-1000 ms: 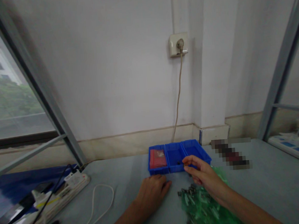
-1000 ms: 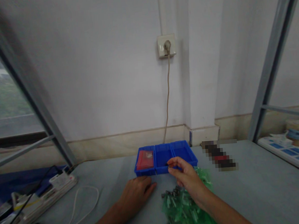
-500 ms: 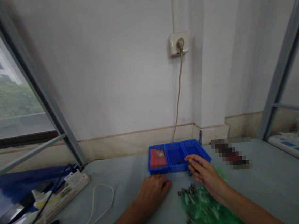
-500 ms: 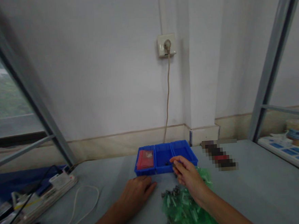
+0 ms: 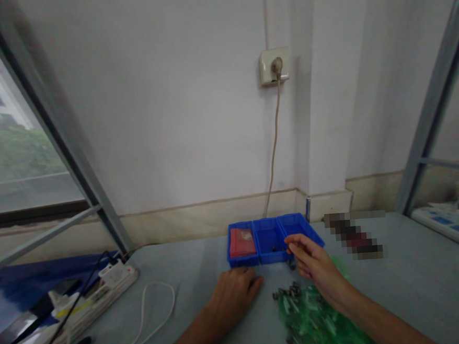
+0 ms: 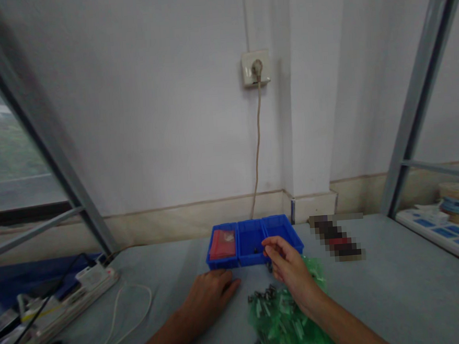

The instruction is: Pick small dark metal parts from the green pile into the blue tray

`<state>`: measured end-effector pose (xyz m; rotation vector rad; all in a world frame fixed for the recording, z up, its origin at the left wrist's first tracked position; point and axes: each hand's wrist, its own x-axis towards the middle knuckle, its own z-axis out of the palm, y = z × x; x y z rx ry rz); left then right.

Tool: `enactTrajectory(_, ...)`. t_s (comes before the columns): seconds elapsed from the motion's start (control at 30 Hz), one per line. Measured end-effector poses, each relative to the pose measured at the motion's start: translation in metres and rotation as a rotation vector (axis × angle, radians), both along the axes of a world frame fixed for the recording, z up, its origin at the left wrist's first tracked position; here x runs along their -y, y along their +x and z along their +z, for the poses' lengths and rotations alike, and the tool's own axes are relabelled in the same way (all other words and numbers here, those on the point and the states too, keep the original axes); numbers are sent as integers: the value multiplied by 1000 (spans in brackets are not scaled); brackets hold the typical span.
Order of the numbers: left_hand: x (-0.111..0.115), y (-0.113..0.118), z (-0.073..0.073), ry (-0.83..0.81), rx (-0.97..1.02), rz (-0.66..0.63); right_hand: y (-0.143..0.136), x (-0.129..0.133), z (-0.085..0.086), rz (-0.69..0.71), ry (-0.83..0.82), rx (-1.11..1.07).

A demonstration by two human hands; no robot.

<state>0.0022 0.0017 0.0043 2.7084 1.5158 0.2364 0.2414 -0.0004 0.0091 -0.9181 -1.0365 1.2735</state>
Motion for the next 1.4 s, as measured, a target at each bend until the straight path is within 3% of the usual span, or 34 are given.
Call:
enactTrajectory(0.33,0,0,0,8,-8,-13,1,2,-1,-15,140,299)
enactTrajectory(0.57,-1,0,-2,33,-3,-17,-1,7,5,32,56,191)
enactTrajectory(1.03,-2,-1,-5,33,2,-5,-2,5,1,129,-10,12)
enactTrajectory(1.4,-1,0,-2,19,-5,-11,-2,1,1,82,-58,-57)
